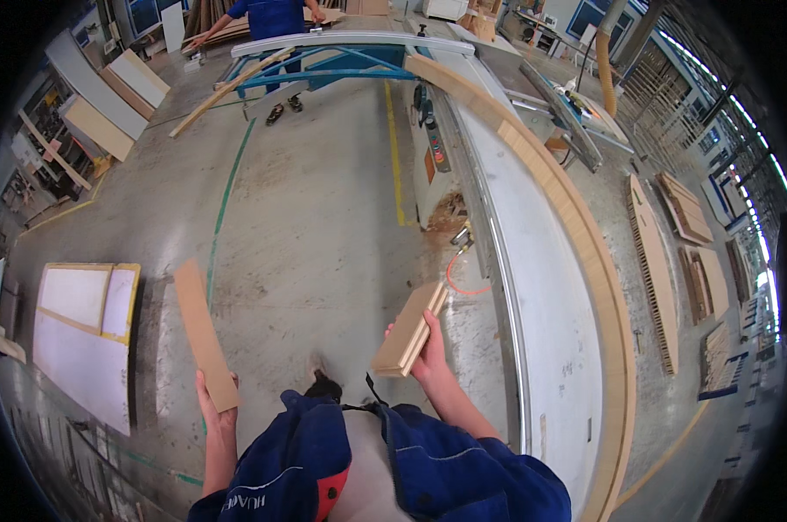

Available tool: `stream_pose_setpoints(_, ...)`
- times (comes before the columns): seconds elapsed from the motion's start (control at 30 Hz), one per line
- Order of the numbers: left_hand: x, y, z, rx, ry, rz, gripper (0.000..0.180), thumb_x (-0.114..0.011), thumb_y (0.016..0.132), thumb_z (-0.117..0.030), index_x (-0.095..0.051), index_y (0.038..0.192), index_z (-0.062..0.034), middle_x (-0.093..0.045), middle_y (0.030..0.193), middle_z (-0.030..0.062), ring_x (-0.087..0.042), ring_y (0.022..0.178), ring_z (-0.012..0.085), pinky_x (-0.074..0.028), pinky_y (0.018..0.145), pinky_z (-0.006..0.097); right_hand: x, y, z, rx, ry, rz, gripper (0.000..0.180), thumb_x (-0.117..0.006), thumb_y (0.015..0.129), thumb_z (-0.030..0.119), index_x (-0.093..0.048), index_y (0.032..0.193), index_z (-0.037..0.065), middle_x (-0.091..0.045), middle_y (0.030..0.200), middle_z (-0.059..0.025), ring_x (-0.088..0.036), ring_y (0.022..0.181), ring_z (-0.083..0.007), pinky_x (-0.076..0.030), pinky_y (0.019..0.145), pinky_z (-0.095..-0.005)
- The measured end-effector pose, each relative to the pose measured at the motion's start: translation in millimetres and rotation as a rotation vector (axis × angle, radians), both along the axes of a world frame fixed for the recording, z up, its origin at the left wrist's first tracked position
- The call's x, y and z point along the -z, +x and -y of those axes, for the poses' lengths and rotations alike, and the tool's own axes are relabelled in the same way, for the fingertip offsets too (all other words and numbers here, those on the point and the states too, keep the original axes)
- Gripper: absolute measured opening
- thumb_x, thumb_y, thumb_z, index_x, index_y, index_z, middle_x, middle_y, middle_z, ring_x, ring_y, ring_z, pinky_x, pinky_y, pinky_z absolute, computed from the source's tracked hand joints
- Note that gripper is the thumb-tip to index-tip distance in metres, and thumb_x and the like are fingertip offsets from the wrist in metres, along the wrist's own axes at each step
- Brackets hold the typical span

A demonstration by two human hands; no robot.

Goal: The person handles several wood panels, aligning them on a workbench and testing how curved components fit together.

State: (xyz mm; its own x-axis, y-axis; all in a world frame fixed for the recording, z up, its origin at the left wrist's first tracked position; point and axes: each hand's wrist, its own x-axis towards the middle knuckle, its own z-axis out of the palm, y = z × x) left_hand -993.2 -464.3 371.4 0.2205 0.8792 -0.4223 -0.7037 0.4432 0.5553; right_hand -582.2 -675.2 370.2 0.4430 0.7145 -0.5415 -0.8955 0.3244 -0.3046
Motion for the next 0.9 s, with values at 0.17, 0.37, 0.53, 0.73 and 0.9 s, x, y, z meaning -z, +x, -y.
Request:
stream_pose_setpoints(0.17,41,102,-83,0.215,0.034,0.018,0.038,-0.059,0.107,-0.04,-0.06,0.13,-0.0096,-0.068,0.111,0.008,-0.069,0.092,0.0262,-0.06,0.084,0.046,-8,90,-40,0.057,-0.058,0.09,0.068,-0.066,0.095,0.054,-0.052,0.136,0.001,-0.064,0.116,-0.022,-0.067,0.106,-0.0377,-0.057,0.098,-0.0541)
stream_pose_setpoints(0.37,74,243,-225,0.422,0.097,0.092,0.047,-0.059,0.105,-0.043,-0.056,0.139,-0.0102,-0.066,0.117,0.0069,-0.068,0.098,0.0252,-0.061,0.083,0.048,-26,192,-93,0.261,-0.199,0.241,0.066,-0.069,0.093,0.052,-0.053,0.137,0.005,-0.063,0.115,-0.0198,-0.066,0.105,-0.0387,-0.057,0.097,-0.0562)
stream_pose_setpoints(0.53,48,388,-324,0.578,-0.025,0.184,0.041,-0.06,0.105,-0.042,-0.059,0.132,-0.0115,-0.066,0.116,0.0059,-0.067,0.097,0.0247,-0.059,0.085,0.051,-38,257,-128,0.457,-0.18,0.184,0.067,-0.067,0.094,0.054,-0.049,0.138,0.005,-0.061,0.117,-0.0199,-0.064,0.106,-0.0411,-0.054,0.099,-0.0597)
stream_pose_setpoints(0.73,25,512,-394,0.691,-0.025,0.258,0.039,-0.06,0.104,-0.043,-0.061,0.125,-0.0096,-0.066,0.111,0.0063,-0.066,0.095,0.0262,-0.058,0.085,0.052,-27,331,-192,0.655,-0.193,0.157,0.06,-0.062,0.097,0.057,-0.058,0.128,0.006,-0.066,0.106,-0.016,-0.066,0.097,-0.0363,-0.057,0.092,-0.0559)
stream_pose_setpoints(0.9,24,584,-447,0.75,0.009,0.113,0.042,-0.063,0.102,-0.045,-0.061,0.125,-0.0101,-0.066,0.113,0.0073,-0.066,0.098,0.0259,-0.059,0.083,0.051,9,434,-255,0.589,0.013,0.119,0.062,-0.06,0.096,0.06,-0.059,0.129,0.007,-0.067,0.106,-0.0172,-0.066,0.098,-0.0359,-0.058,0.089,-0.0539)
